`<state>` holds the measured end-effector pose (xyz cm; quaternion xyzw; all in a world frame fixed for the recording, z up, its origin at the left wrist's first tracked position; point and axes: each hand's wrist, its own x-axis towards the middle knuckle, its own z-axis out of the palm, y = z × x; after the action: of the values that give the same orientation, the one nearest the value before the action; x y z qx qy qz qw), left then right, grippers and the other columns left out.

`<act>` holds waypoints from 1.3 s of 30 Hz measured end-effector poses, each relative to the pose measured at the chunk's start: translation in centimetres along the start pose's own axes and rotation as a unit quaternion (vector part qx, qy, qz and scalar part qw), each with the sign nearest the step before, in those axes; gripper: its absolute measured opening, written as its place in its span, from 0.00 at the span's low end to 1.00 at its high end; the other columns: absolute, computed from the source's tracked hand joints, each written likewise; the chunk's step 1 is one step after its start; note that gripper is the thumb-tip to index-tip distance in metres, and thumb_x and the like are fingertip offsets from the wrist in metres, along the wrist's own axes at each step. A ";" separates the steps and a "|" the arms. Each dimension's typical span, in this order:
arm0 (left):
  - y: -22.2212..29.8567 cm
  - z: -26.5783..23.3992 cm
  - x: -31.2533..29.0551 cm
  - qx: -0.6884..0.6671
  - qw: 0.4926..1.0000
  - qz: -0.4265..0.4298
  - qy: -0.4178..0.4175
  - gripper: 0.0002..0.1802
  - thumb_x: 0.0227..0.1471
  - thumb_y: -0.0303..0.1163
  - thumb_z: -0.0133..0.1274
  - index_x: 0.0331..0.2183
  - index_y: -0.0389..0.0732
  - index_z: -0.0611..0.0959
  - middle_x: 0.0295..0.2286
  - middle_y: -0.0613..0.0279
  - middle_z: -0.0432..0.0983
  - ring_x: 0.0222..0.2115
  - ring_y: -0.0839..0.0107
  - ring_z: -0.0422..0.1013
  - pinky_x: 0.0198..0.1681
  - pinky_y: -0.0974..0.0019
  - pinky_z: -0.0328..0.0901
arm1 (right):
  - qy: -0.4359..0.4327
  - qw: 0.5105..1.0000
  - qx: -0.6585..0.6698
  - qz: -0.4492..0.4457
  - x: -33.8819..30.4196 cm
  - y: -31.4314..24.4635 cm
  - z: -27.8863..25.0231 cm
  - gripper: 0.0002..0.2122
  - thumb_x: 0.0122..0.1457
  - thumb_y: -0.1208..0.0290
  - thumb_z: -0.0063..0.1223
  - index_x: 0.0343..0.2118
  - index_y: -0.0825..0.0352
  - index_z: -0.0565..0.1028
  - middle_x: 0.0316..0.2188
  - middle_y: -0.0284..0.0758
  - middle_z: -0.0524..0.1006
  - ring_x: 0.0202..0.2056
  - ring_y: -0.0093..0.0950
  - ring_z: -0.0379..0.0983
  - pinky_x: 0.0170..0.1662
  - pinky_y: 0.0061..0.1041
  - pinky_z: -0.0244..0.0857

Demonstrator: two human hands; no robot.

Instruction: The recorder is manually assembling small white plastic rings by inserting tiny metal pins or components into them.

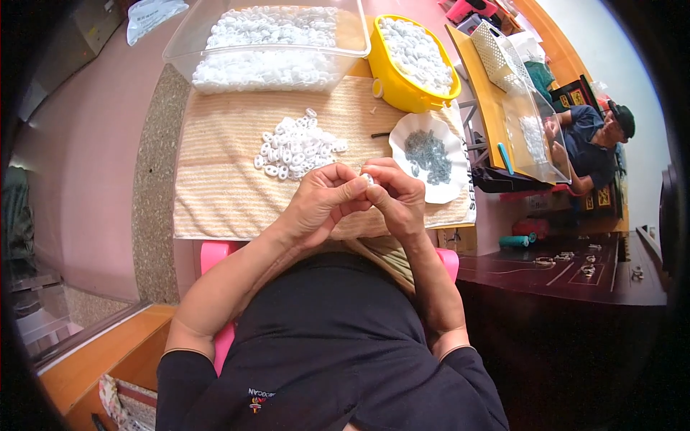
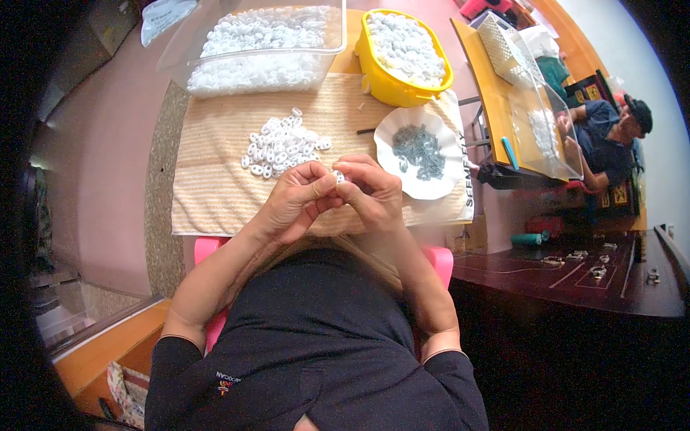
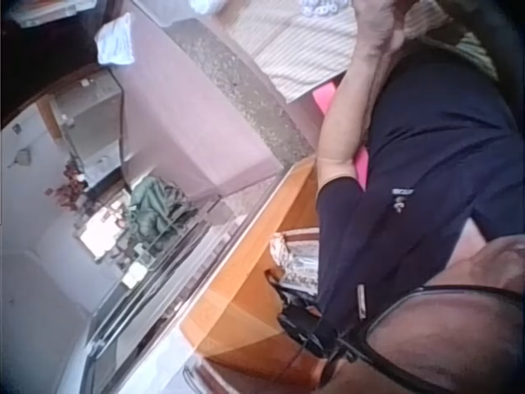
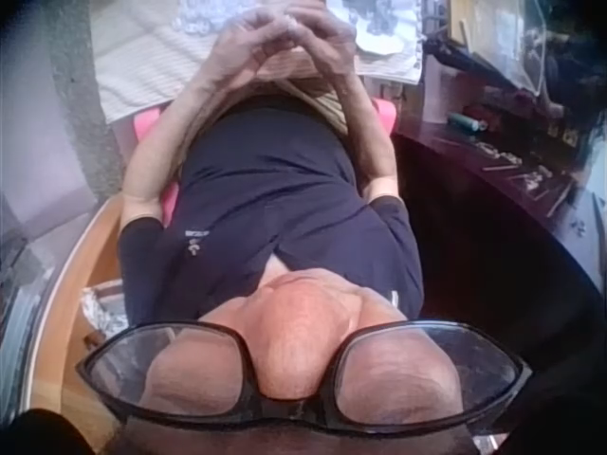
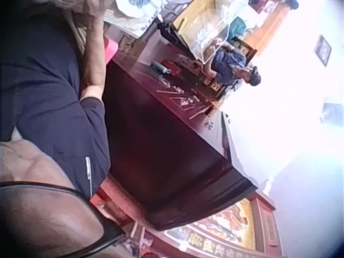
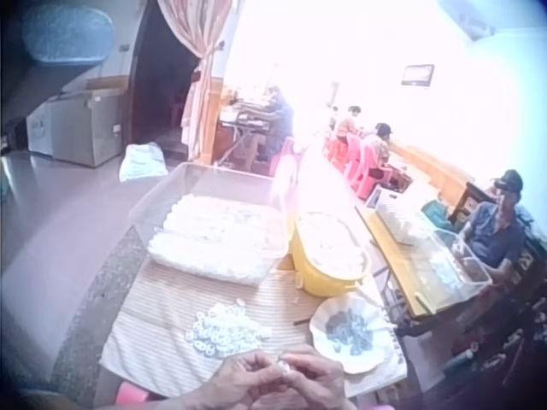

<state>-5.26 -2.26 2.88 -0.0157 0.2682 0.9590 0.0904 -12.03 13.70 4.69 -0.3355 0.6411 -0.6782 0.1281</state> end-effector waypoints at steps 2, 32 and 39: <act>0.1 0.1 0.1 -0.003 1.000 -0.005 0.002 0.04 0.55 0.30 0.55 0.31 0.40 0.77 0.29 0.64 0.77 0.30 0.76 0.74 0.38 0.72 0.72 | -0.004 0.999 0.038 0.001 0.1 0.4 -0.3 0.10 0.56 0.81 0.55 0.41 0.75 0.75 0.42 0.38 0.72 0.39 0.21 0.72 0.40 0.16 0.68; -0.3 0.5 -0.1 0.045 0.995 -0.010 0.091 0.06 0.55 0.29 0.56 0.33 0.36 0.79 0.29 0.62 0.78 0.27 0.78 0.73 0.35 0.72 0.72 | 0.133 0.940 -0.311 -0.037 10.5 -2.9 -8.0 0.08 0.54 0.77 0.59 0.38 0.72 0.79 0.28 0.31 0.79 0.25 0.18 0.72 0.29 0.16 0.66; -1.0 1.2 -0.5 0.091 0.992 -0.005 0.082 0.09 0.56 0.34 0.54 0.31 0.37 0.79 0.24 0.64 0.75 0.21 0.78 0.71 0.27 0.73 0.70 | -0.058 0.932 -0.358 0.028 7.6 -1.9 -2.7 0.08 0.51 0.81 0.58 0.35 0.72 0.77 0.29 0.32 0.77 0.28 0.17 0.70 0.32 0.18 0.65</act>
<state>-4.61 -0.94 3.43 -0.0875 0.3608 0.9256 0.0742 -18.87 11.54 8.85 -0.3793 0.8421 -0.3793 0.0557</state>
